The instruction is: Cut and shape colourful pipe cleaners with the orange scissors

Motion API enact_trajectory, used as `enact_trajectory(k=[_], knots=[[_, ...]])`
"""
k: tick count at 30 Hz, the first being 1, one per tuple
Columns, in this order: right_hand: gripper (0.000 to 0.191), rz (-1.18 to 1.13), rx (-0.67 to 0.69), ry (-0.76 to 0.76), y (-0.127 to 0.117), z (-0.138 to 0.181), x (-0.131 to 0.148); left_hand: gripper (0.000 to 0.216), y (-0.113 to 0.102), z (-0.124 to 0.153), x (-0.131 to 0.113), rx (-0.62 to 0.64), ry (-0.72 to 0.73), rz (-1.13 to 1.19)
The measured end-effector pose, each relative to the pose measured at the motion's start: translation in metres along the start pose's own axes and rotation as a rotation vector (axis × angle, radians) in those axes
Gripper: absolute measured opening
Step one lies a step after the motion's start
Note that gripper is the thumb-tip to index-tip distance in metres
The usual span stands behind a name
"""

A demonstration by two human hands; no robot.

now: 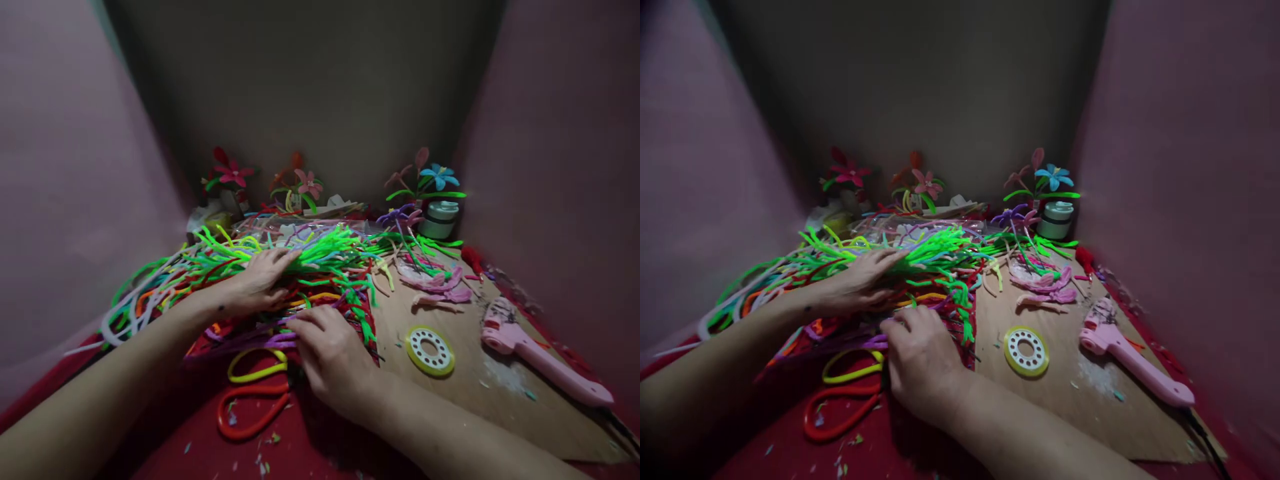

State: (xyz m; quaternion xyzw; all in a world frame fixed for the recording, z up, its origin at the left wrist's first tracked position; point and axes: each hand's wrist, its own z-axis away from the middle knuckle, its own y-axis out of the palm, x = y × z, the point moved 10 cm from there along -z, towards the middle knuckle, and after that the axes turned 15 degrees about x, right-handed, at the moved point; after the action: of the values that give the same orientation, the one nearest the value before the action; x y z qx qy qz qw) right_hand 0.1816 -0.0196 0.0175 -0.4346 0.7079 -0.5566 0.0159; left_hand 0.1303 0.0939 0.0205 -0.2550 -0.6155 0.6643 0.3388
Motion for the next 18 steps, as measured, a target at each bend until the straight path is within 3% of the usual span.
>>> enact_trajectory(k=[8, 13, 18], knots=[[0.034, -0.107, -0.143, 0.234, -0.024, -0.003, -0.040, 0.055, 0.030, 0.021, -0.010, -0.074, 0.027, -0.051], [0.035, -0.104, -0.124, 0.306, -0.030, -0.010, -0.053, 0.055, 0.044, 0.022, -0.011, -0.042, -0.001, -0.054], [0.027, -0.145, 0.010, 0.348, -0.029, -0.017, -0.046, 0.053, 0.043, 0.025, -0.014, -0.064, -0.006, -0.042]])
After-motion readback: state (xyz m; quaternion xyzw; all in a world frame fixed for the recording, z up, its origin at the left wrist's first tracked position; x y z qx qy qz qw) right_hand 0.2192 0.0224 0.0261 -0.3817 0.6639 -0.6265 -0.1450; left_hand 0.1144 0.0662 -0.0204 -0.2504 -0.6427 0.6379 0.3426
